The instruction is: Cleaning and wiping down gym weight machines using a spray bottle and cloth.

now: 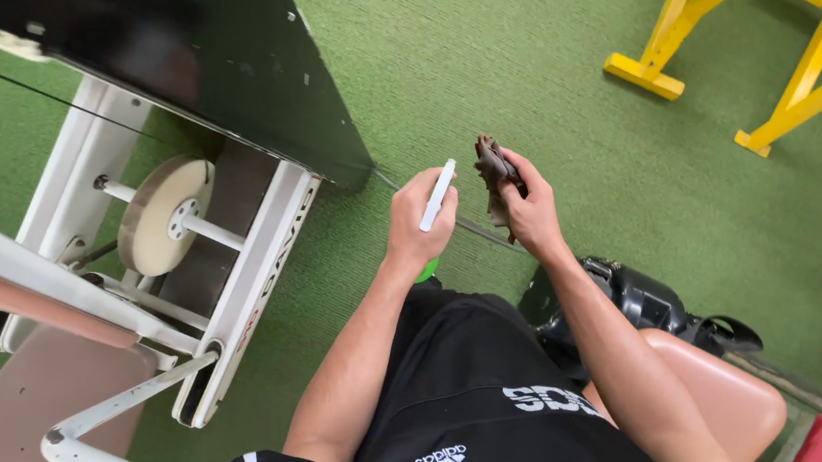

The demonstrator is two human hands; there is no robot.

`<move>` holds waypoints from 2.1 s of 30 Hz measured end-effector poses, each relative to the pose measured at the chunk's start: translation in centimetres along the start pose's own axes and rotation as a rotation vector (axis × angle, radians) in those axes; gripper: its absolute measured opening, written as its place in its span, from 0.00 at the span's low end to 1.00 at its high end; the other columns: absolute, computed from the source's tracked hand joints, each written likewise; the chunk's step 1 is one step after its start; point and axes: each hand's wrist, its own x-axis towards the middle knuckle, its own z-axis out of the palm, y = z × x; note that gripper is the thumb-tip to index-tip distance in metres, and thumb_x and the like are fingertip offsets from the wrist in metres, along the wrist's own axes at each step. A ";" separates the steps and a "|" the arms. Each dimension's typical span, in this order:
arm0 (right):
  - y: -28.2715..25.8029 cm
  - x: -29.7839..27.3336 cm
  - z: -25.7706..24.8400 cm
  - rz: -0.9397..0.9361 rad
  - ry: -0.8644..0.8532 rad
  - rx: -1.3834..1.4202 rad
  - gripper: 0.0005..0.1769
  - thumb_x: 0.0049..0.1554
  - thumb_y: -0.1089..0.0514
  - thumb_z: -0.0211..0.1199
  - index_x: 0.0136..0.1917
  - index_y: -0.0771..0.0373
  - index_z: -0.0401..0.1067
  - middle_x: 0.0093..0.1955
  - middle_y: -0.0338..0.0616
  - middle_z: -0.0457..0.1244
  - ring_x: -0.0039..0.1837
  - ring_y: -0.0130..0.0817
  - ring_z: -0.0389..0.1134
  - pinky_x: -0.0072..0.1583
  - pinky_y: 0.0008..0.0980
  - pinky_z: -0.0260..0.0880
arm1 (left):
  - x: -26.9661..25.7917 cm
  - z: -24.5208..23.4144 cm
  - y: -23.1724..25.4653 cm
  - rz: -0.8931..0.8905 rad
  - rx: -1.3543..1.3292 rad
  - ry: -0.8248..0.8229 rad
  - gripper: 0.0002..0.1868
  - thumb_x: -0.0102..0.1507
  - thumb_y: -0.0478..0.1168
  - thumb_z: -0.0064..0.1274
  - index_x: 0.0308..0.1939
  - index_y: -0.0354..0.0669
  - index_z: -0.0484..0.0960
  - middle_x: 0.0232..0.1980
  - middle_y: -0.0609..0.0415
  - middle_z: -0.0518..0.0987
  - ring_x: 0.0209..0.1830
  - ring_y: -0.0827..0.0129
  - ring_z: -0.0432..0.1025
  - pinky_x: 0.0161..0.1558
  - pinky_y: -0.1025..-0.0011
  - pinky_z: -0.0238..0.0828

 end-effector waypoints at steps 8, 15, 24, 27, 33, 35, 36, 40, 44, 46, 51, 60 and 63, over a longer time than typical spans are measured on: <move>-5.0 4.6 5.2 0.021 -0.206 0.074 0.25 0.63 0.68 0.52 0.73 0.63 0.65 0.58 0.39 0.68 0.55 0.25 0.68 0.56 0.29 0.72 | 1.2 -5.2 0.8 -0.062 -0.032 0.154 0.11 0.65 0.37 0.53 0.48 0.34 0.81 0.41 0.41 0.82 0.39 0.50 0.80 0.43 0.62 0.75; -5.2 7.4 8.3 -0.037 -0.392 0.086 0.25 0.64 0.69 0.52 0.73 0.64 0.65 0.59 0.41 0.68 0.57 0.26 0.69 0.58 0.28 0.72 | 1.4 -8.5 5.4 -0.071 0.072 0.385 0.13 0.66 0.38 0.53 0.52 0.34 0.79 0.47 0.40 0.82 0.45 0.48 0.79 0.46 0.61 0.76; -6.2 12.1 9.2 0.063 -0.661 0.125 0.25 0.63 0.68 0.52 0.73 0.62 0.64 0.56 0.42 0.68 0.46 0.27 0.69 0.46 0.28 0.72 | 5.1 -8.7 10.9 0.024 0.207 0.799 0.12 0.67 0.36 0.52 0.52 0.37 0.81 0.48 0.43 0.82 0.39 0.52 0.81 0.40 0.65 0.79; -6.3 14.3 7.9 0.063 -0.741 0.069 0.25 0.63 0.68 0.53 0.74 0.62 0.64 0.54 0.43 0.68 0.44 0.28 0.68 0.45 0.29 0.71 | 6.3 -7.9 11.7 -0.121 0.274 0.875 0.10 0.66 0.36 0.55 0.50 0.38 0.83 0.38 0.45 0.83 0.30 0.55 0.79 0.34 0.64 0.73; -10.6 16.2 6.7 -0.178 -0.827 -0.079 0.29 0.63 0.71 0.51 0.77 0.64 0.62 0.64 0.47 0.65 0.56 0.31 0.66 0.57 0.32 0.69 | 6.8 -5.7 13.6 -0.084 0.218 1.014 0.13 0.64 0.35 0.56 0.52 0.36 0.82 0.50 0.45 0.84 0.22 0.69 0.74 0.29 0.71 0.71; -12.5 16.1 7.5 -0.497 -0.776 -0.050 0.32 0.63 0.73 0.47 0.79 0.64 0.57 0.74 0.56 0.57 0.69 0.42 0.59 0.69 0.40 0.60 | 6.2 -4.7 13.9 -0.089 0.211 1.039 0.14 0.65 0.35 0.56 0.54 0.36 0.82 0.50 0.48 0.84 0.26 0.72 0.74 0.32 0.72 0.72; -14.2 16.4 8.2 -0.501 -0.802 -0.045 0.32 0.63 0.73 0.47 0.79 0.64 0.57 0.74 0.56 0.57 0.69 0.42 0.59 0.69 0.40 0.60 | 6.1 -4.4 14.1 -0.097 0.220 1.062 0.14 0.65 0.35 0.56 0.54 0.36 0.82 0.50 0.48 0.84 0.26 0.72 0.74 0.32 0.72 0.72; -18.7 17.3 11.4 -1.211 -0.530 0.066 0.30 0.69 0.70 0.53 0.81 0.60 0.53 0.87 0.60 0.41 0.88 0.55 0.44 0.83 0.47 0.46 | 4.6 -3.3 13.8 -0.080 0.297 1.126 0.12 0.66 0.34 0.56 0.53 0.35 0.82 0.52 0.46 0.83 0.34 0.66 0.77 0.40 0.71 0.75; -24.1 18.2 14.6 -1.539 -0.307 -0.087 0.27 0.66 0.57 0.62 0.77 0.49 0.64 0.86 0.62 0.38 0.86 0.60 0.34 0.81 0.60 0.31 | 3.1 -3.9 14.2 -0.029 0.328 1.145 0.13 0.67 0.34 0.56 0.55 0.35 0.81 0.51 0.47 0.83 0.43 0.59 0.81 0.46 0.69 0.78; -22.6 19.5 16.6 -1.656 -0.279 -0.205 0.27 0.64 0.51 0.63 0.75 0.45 0.68 0.85 0.62 0.39 0.85 0.62 0.34 0.81 0.64 0.26 | 2.5 -4.8 15.3 -0.123 0.265 1.110 0.13 0.65 0.34 0.56 0.53 0.35 0.82 0.49 0.46 0.84 0.35 0.59 0.79 0.39 0.69 0.76; -14.8 20.7 18.6 -1.957 -0.248 -0.467 0.25 0.64 0.42 0.67 0.74 0.35 0.72 0.86 0.50 0.45 0.89 0.53 0.35 0.83 0.63 0.25 | 1.0 -5.3 14.2 -0.042 0.227 1.015 0.12 0.66 0.34 0.56 0.53 0.36 0.82 0.49 0.46 0.83 0.38 0.62 0.81 0.38 0.71 0.77; -13.8 19.6 16.4 -1.803 -0.278 -0.860 0.30 0.61 0.54 0.65 0.74 0.32 0.68 0.87 0.28 0.43 0.90 0.37 0.34 0.88 0.55 0.28 | -1.5 -6.6 13.4 -0.111 0.128 0.859 0.12 0.65 0.34 0.56 0.51 0.36 0.82 0.51 0.47 0.83 0.24 0.70 0.75 0.31 0.73 0.74; -19.0 17.6 18.5 -1.439 -0.186 -0.417 0.39 0.63 0.60 0.56 0.84 0.56 0.49 0.87 0.54 0.32 0.87 0.58 0.29 0.85 0.64 0.24 | -2.1 -7.2 13.3 -0.161 0.102 0.818 0.11 0.64 0.35 0.56 0.50 0.35 0.83 0.50 0.47 0.84 0.22 0.69 0.74 0.29 0.72 0.72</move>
